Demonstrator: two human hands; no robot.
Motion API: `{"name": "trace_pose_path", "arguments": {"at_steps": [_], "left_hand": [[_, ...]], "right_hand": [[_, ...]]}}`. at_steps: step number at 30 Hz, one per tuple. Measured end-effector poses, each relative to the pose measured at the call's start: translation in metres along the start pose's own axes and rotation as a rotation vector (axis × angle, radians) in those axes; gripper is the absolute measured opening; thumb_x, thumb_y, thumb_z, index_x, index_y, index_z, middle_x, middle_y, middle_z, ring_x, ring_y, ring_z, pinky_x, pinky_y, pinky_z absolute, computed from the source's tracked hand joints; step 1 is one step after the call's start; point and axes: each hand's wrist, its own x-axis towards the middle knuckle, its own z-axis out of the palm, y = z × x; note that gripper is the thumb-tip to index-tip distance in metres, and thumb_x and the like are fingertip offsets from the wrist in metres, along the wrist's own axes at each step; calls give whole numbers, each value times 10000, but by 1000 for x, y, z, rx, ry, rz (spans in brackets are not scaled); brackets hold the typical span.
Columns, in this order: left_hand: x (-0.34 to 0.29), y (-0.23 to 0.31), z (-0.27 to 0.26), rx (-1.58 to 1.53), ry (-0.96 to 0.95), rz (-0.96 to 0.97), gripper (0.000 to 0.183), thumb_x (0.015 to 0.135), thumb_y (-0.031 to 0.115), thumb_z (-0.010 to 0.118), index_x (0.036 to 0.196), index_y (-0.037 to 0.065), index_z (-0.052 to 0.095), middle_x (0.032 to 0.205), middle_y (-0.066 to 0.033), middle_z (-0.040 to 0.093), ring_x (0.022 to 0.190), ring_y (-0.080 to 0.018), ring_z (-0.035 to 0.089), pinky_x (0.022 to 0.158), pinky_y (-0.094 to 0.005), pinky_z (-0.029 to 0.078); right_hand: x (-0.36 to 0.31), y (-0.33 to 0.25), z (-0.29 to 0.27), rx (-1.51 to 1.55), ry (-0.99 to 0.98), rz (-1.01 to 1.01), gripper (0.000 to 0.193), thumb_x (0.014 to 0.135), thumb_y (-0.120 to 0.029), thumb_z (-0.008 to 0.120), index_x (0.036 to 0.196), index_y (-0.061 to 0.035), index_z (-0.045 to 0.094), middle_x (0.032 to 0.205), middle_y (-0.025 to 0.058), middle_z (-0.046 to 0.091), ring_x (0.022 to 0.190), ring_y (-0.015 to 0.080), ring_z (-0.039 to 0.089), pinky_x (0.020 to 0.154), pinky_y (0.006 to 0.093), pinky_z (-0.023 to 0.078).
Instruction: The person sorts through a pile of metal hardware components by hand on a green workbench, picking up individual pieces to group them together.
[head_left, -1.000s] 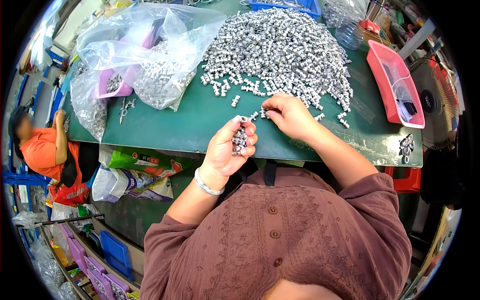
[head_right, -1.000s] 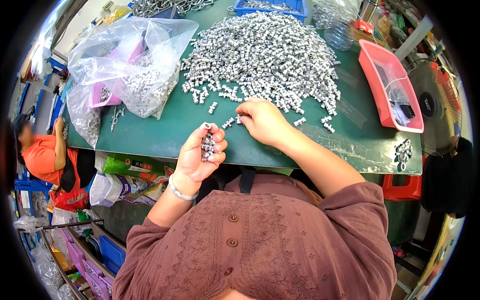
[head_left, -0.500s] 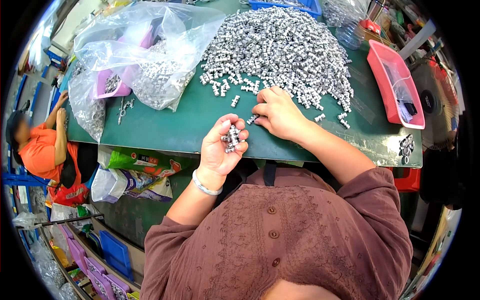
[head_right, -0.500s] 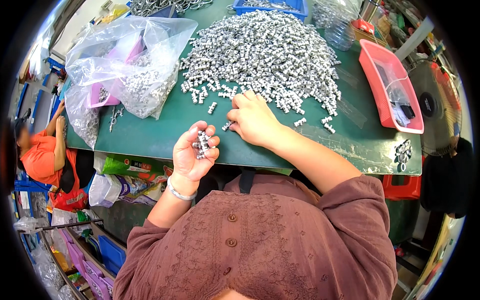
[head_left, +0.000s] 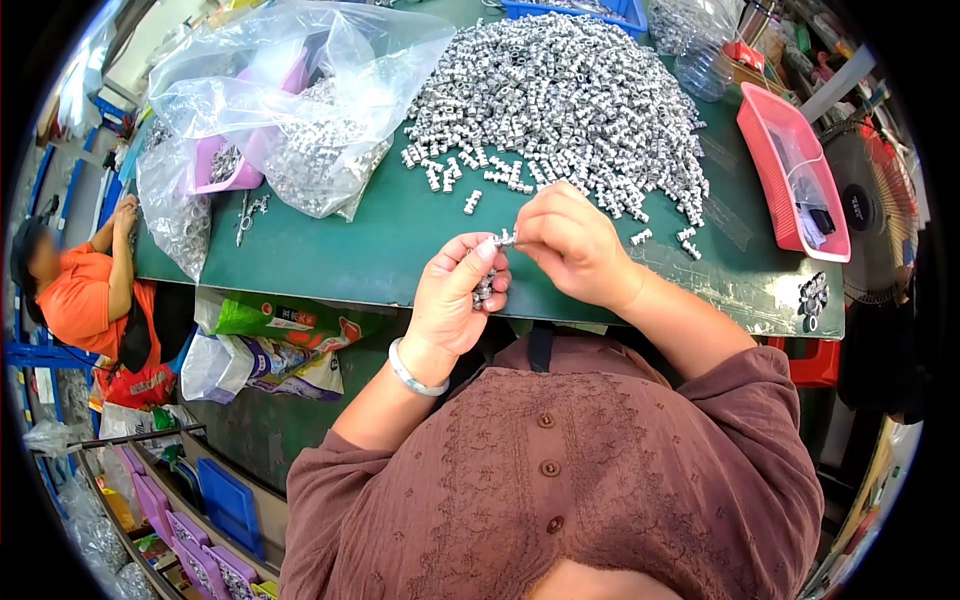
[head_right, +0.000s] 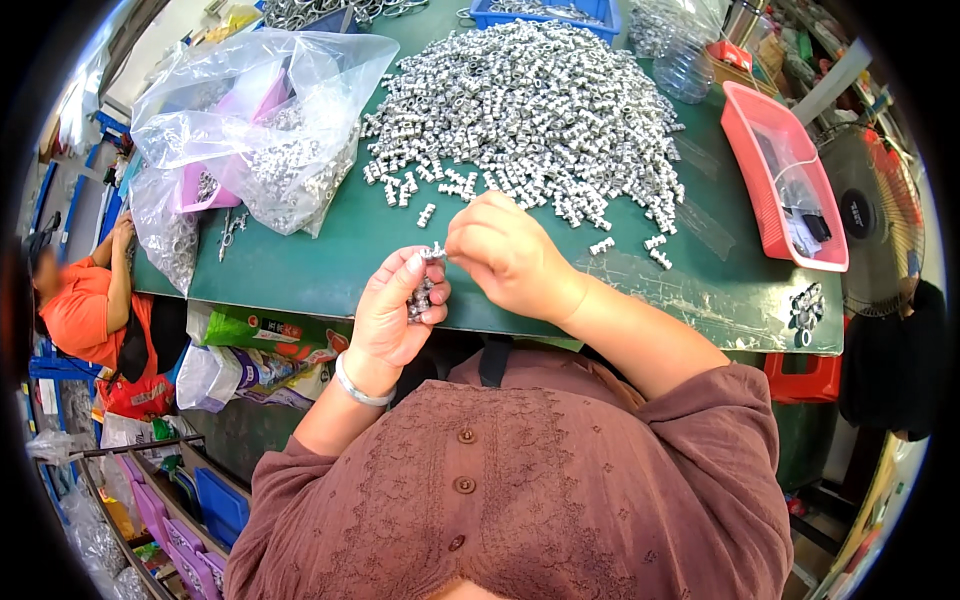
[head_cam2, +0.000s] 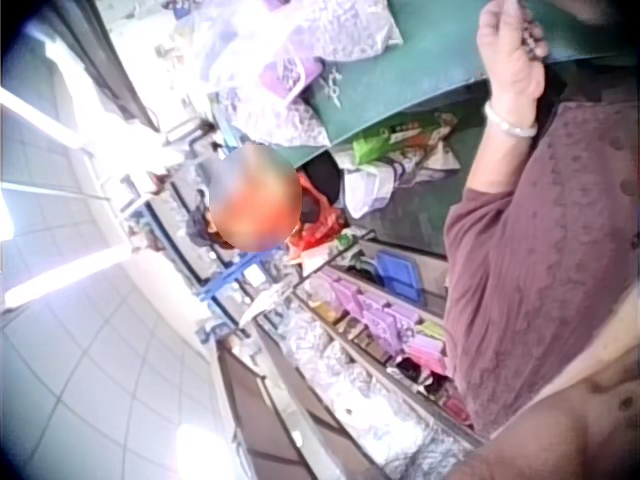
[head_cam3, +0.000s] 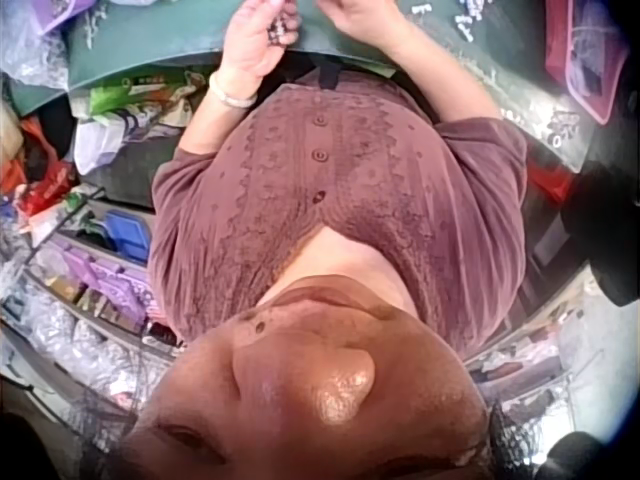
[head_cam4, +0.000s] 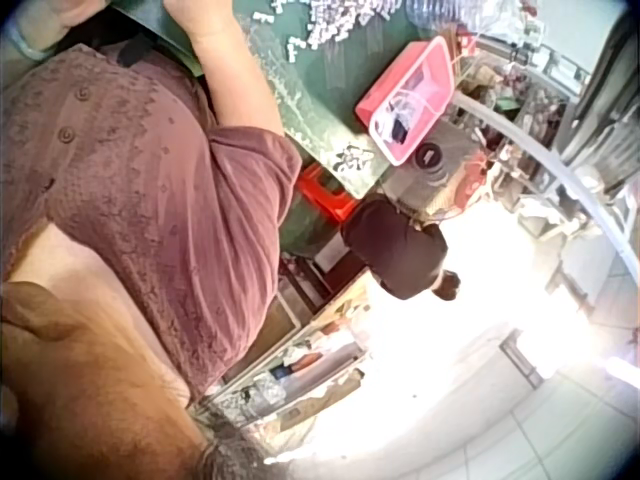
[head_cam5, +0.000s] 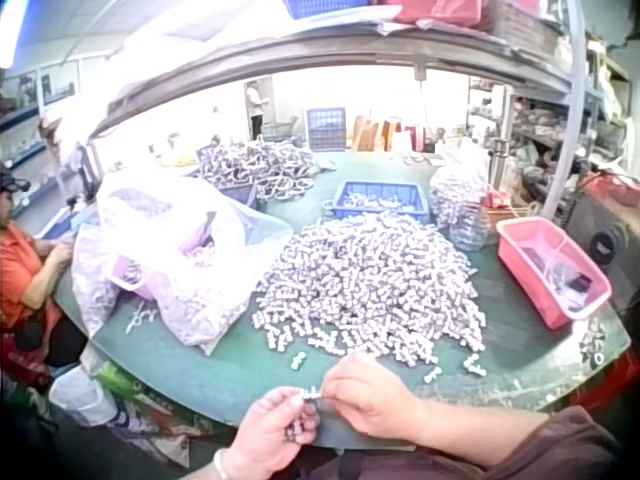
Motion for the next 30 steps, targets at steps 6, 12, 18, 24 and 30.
{"name": "trace_pose_path", "arguments": {"at_steps": [6,12,18,24,30], "left_hand": [[1,-1,-3,17,-57,36,115,854,122,537,955,70,555,791,-38,552,661,-135,473,483,-207,367],[-1,0,-4,42,-114,95,165,852,117,536,1009,72,556,805,-37,557,666,-134,467,498,-211,370],[0,2,-7,-64,-161,49,180,860,128,532,1022,54,555,822,-41,562,669,-127,481,497,-213,371],[2,3,-12,-149,-219,1,185,857,129,528,1025,55,554,845,-42,563,679,-140,476,502,-219,375],[2,6,-13,-245,-216,-56,200,846,180,513,995,54,556,877,-71,553,703,-176,497,510,-238,396]], "right_hand": [[1,-9,0,4,43,-106,214,629,61,603,810,-24,526,816,93,518,750,277,497,659,339,420],[-12,10,-5,-174,-75,130,230,641,14,620,851,-36,538,854,96,517,815,285,490,718,361,404],[-27,19,-3,-335,-295,367,160,687,-82,634,832,-41,580,845,86,506,854,270,472,761,368,382],[-26,21,-3,-352,-319,349,142,681,-91,643,804,-41,591,847,82,510,860,267,480,760,362,386],[-26,20,-11,-347,-410,362,193,667,-138,665,816,-43,589,877,90,503,883,271,473,775,367,384]]}}
